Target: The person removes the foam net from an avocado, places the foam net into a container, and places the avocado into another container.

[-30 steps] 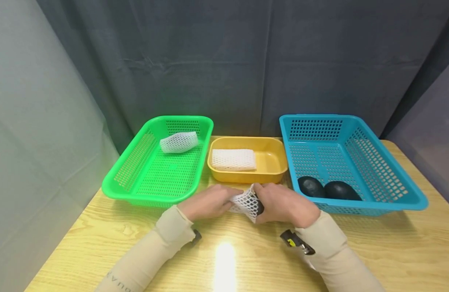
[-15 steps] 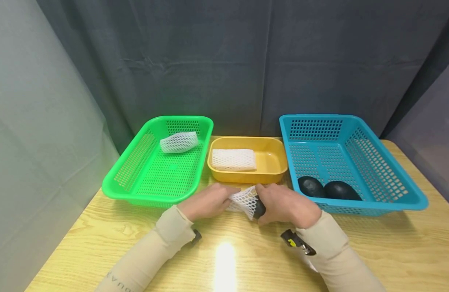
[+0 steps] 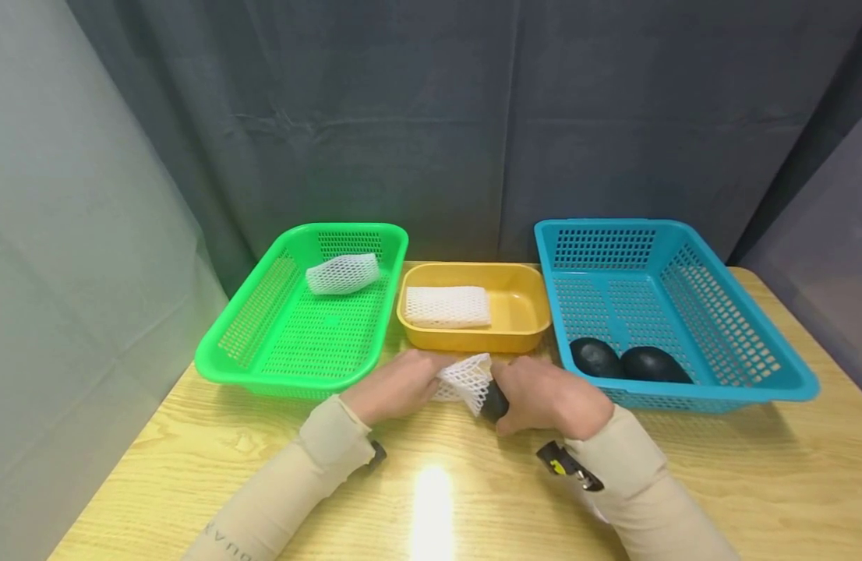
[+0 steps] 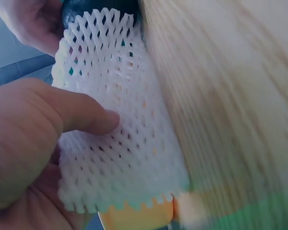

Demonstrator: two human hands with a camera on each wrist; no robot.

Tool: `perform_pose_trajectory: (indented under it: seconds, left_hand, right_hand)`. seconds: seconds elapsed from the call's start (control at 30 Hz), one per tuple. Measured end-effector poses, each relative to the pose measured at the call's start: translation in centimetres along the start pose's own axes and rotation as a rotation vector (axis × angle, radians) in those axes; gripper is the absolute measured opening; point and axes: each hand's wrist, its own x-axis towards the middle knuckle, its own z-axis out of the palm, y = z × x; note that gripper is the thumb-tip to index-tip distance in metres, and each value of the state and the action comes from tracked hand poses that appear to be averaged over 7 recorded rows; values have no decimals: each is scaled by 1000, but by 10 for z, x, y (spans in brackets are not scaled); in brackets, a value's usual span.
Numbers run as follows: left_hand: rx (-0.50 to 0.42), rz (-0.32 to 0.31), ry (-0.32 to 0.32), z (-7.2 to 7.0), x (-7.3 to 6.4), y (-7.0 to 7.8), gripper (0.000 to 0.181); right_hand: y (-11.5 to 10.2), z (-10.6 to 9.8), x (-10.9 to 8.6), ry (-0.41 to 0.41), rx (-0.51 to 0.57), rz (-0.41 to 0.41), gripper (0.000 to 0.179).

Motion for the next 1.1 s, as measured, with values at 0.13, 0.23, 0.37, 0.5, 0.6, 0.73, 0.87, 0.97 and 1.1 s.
perform_pose_trajectory:
  seconds: [0.13,0.23,0.37,0.5,0.6,0.73,0.87,0.97,1.1]
  left_hand:
    - [7,2,3,0,0,1,18]
    - [7,-5,3,-2,0,3,19]
    - [15,-15,-3,-6,-1,7,22]
    - [27,-16,-10,-9,-2,9,25]
    - [43,-7,-6,-9,-3,10,24]
    - [62,6,1,-10,-3,9,26]
    - [67,1,-2,-11,-4,8,34]
    - [78,2,7,-12,-4,7,34]
    - [92,13,30,-12,-4,7,30]
  right_hand:
    - [-1,0,1,-1,1,-4,52]
    - [-2,0,2,5,3,-7,54]
    - [-2,1,2,18,-7,-22,54]
    - [-2,0,1,18,-16,-25,52]
    - [-2,0,1,8,-9,-22,54]
    - [-2,-1,1,-7,1,-10,58]
    - [-2,-1,1,-6,6,-5,60]
    - [-3,0,1,2,13,-5,58]
    - [-3,0,1,14,8,-17,53]
